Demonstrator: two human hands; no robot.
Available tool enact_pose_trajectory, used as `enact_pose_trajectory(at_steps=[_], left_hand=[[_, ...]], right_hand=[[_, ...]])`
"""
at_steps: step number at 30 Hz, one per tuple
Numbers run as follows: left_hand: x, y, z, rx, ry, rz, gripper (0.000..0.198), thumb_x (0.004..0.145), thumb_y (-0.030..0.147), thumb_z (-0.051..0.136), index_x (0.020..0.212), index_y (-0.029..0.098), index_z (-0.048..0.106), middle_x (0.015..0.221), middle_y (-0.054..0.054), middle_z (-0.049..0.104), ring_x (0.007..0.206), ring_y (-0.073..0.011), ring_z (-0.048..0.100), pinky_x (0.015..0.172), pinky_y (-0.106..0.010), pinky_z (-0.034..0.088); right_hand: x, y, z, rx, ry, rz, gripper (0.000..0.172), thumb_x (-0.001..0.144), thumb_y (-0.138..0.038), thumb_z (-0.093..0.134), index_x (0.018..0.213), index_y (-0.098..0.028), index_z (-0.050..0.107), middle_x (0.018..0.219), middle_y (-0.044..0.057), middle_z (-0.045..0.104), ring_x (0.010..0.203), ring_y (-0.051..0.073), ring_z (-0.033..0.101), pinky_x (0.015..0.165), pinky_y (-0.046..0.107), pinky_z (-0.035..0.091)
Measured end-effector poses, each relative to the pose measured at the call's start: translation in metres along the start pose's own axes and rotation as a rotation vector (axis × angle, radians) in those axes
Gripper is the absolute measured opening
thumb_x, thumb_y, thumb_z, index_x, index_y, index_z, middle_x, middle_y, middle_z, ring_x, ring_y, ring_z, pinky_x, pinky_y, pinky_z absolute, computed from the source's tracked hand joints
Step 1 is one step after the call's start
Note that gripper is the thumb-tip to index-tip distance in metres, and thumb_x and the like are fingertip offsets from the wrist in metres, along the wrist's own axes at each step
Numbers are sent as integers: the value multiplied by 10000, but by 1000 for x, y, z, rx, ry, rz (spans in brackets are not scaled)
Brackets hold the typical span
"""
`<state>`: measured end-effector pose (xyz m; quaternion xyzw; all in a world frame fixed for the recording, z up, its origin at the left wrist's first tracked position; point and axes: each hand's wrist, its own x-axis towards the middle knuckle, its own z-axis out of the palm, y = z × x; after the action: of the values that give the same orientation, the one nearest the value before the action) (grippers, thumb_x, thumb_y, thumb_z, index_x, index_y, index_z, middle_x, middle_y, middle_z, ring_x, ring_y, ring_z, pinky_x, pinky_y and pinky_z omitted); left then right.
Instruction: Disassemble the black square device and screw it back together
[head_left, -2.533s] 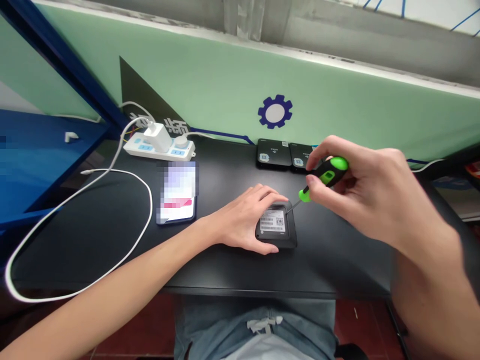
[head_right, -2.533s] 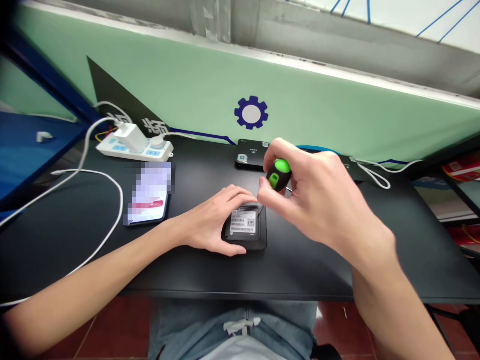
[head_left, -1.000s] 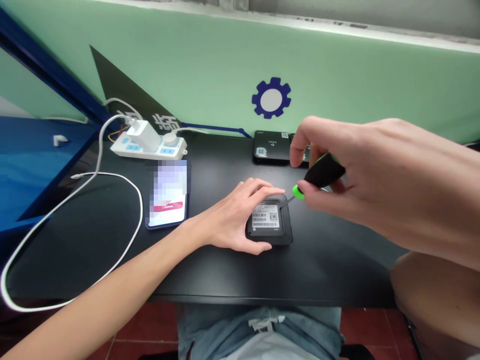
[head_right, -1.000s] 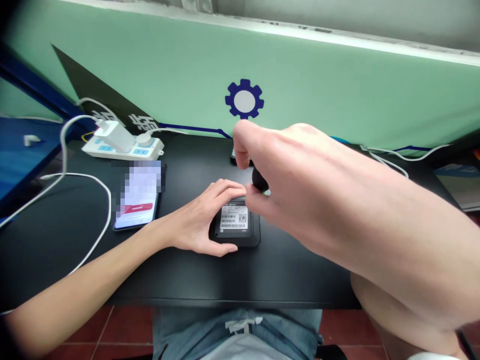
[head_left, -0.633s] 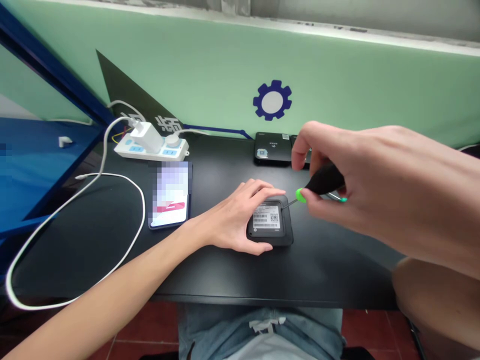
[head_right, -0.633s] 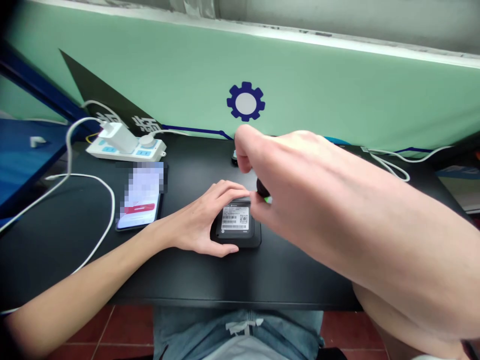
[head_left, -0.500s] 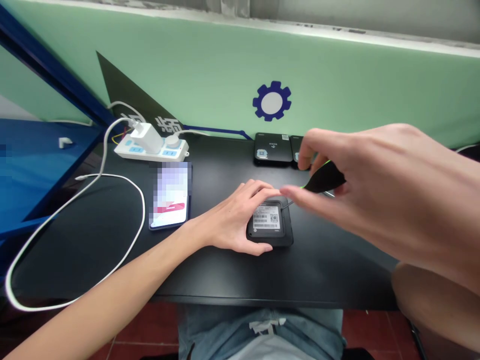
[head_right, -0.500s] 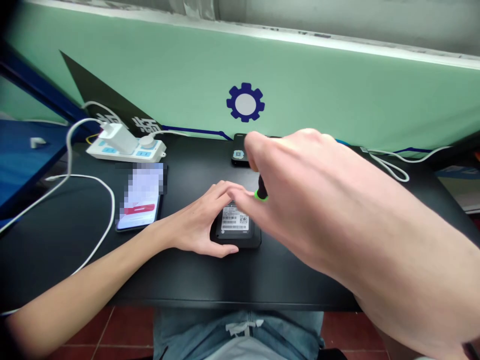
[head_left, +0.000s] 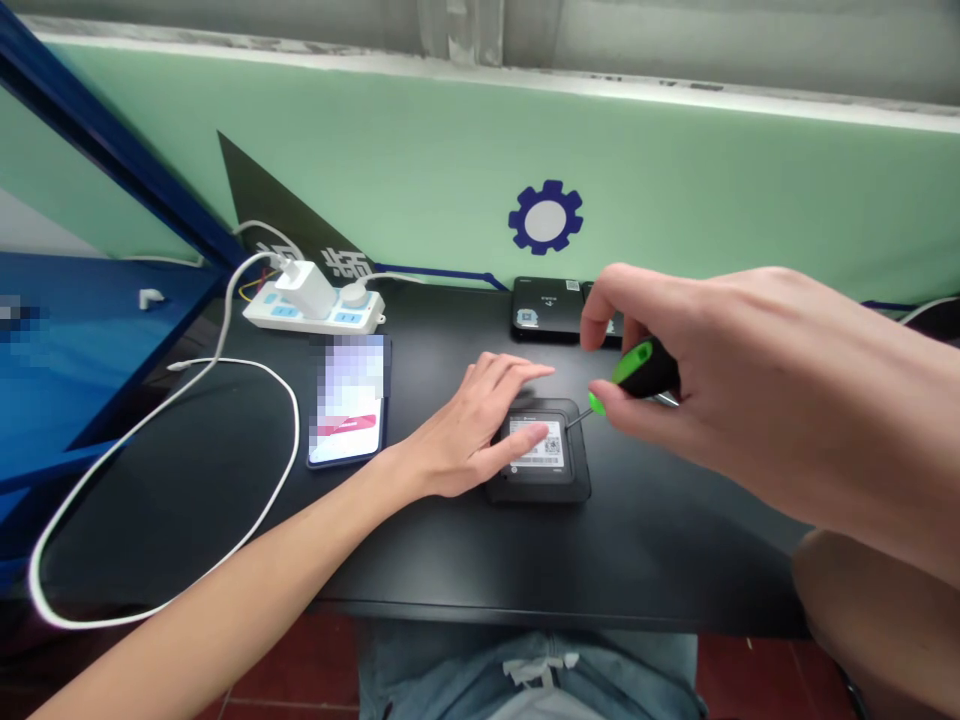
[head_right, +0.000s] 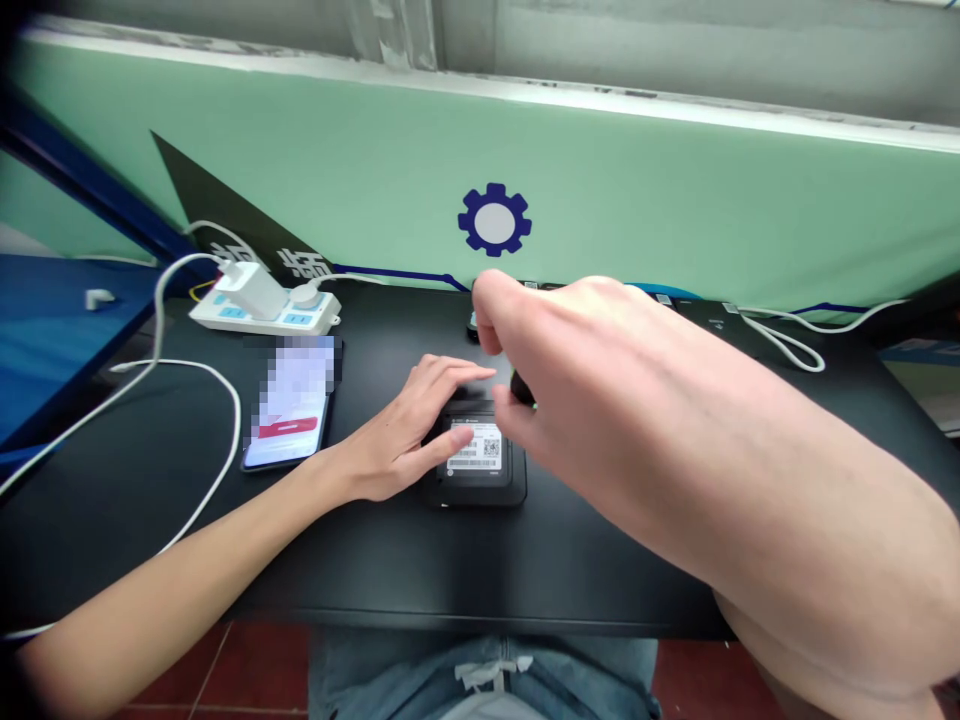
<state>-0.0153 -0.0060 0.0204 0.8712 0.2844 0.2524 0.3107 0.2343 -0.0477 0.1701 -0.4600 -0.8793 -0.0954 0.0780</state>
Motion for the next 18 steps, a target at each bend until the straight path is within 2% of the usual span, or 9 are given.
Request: enact_pose_trajectory(at_steps=[2, 4, 6, 8, 10, 12, 14, 16, 18], left_hand=[[1, -2, 3, 98, 119, -70, 421, 1184, 393, 548, 1568, 225, 592, 1439, -152, 709, 1307, -354, 620, 1193, -573, 501], [3, -4, 5, 179, 219, -149, 325, 1160, 326, 559, 1439, 197, 664, 1215, -120, 737, 1184, -334, 636, 1112, -531, 530], [4, -4, 6, 210, 283, -224, 231, 1143, 301, 566, 1297, 203, 708, 1033, -79, 715, 1093, -319, 651, 1034, -489, 545], [5, -4, 6, 204, 324, -300, 206, 1155, 331, 555, 1225, 219, 712, 923, -46, 689, 998, -303, 672, 966, -462, 545], [5, -3, 5, 198, 339, -370, 222, 1168, 367, 542, 1234, 230, 703, 856, -18, 672, 894, -285, 678, 910, -446, 532], [6, -3, 5, 203, 335, -414, 223, 1171, 370, 534, 1252, 237, 694, 815, 0, 664, 823, -273, 670, 871, -434, 517], [6, -3, 5, 209, 313, -429, 203, 1164, 356, 549, 1251, 241, 692, 794, 8, 666, 797, -269, 667, 849, -423, 508], [7, -2, 6, 211, 297, -428, 191, 1159, 341, 563, 1263, 243, 690, 794, 12, 676, 786, -263, 666, 839, -413, 507], [7, -2, 6, 208, 290, -419, 185, 1156, 326, 572, 1278, 244, 685, 797, 17, 683, 775, -254, 667, 834, -403, 511]], right_hand=[[2, 0, 0, 23, 22, -7, 229, 885, -260, 742, 1075, -274, 614, 670, -32, 590, 669, 216, 653, 626, 332, 397], [2, -1, -1, -15, 37, 42, 191, 961, -396, 746, 1010, -267, 615, 638, -23, 562, 616, 215, 596, 585, 344, 346], [1, -2, -2, -59, 27, 79, 304, 1062, -547, 670, 955, -267, 622, 600, -15, 530, 579, 216, 553, 577, 362, 315], [0, -3, -3, -61, 13, 87, 267, 1086, -490, 633, 934, -271, 610, 610, -11, 540, 604, 219, 585, 613, 369, 355], [-1, -4, -4, -33, 14, 69, 103, 995, -306, 666, 945, -271, 582, 670, -11, 591, 676, 220, 651, 674, 362, 420], [-2, -4, -4, -29, 26, 48, 120, 919, -236, 672, 958, -269, 564, 723, -6, 627, 692, 218, 658, 689, 362, 433], [-2, -5, -3, -64, 43, 45, 143, 974, -301, 655, 900, -272, 536, 683, 0, 590, 617, 212, 582, 642, 374, 389], [-3, -6, -2, -86, 49, 48, 267, 1060, -407, 608, 849, -278, 507, 612, -8, 509, 550, 208, 497, 612, 380, 337], [-4, -7, -2, -83, 32, 54, 212, 1053, -399, 617, 903, -275, 535, 641, -11, 529, 546, 202, 485, 624, 378, 334]])
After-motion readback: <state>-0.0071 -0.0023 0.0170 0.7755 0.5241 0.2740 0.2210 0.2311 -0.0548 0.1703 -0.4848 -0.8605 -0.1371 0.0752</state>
